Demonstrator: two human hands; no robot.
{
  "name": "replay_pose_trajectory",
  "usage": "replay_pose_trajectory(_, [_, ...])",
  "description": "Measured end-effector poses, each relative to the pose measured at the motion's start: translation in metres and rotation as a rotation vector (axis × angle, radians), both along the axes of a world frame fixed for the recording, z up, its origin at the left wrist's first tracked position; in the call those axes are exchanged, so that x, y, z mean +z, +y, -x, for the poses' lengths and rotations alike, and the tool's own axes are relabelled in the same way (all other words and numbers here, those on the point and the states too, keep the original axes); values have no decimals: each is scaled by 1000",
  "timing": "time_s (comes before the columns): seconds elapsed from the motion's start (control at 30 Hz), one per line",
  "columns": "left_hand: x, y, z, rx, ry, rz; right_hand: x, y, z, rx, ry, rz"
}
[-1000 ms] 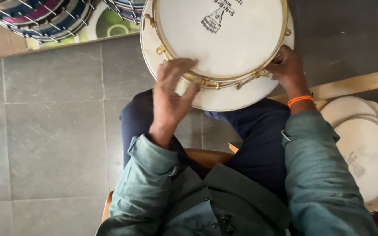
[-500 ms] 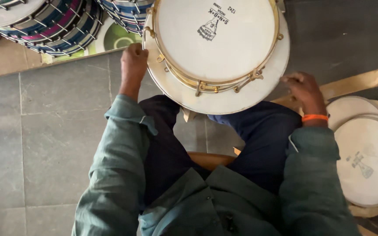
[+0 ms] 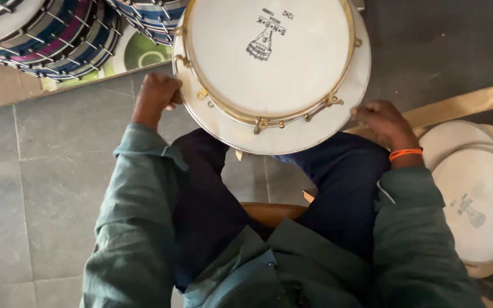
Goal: The person holds and adjusts a small gold-toned drum by hand, turning it over several times and fitting a thin metal rod into its side.
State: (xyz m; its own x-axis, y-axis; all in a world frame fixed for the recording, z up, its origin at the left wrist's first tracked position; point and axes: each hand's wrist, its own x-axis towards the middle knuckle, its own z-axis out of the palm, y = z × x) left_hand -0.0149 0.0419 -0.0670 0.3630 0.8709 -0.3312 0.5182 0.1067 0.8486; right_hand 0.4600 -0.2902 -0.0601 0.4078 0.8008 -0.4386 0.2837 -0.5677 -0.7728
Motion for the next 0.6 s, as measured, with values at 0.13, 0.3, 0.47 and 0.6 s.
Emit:
replay_pose_trajectory(0.13, [-3, -3, 12, -113, 211, 205, -11, 16, -16, -96, -125, 103])
replay_pose_trajectory(0.3, [-21, -26, 31, -330, 301, 327, -33, 41, -28, -233, -264, -94])
replay_pose_trajectory(0.47, [-32, -25, 48, -418, 119, 413, -29, 45, -33, -152, -255, -161])
replay_pose_trajectory(0.6, [-12, 1, 43, -51, 153, 159, -10, 27, -17, -63, -37, 200])
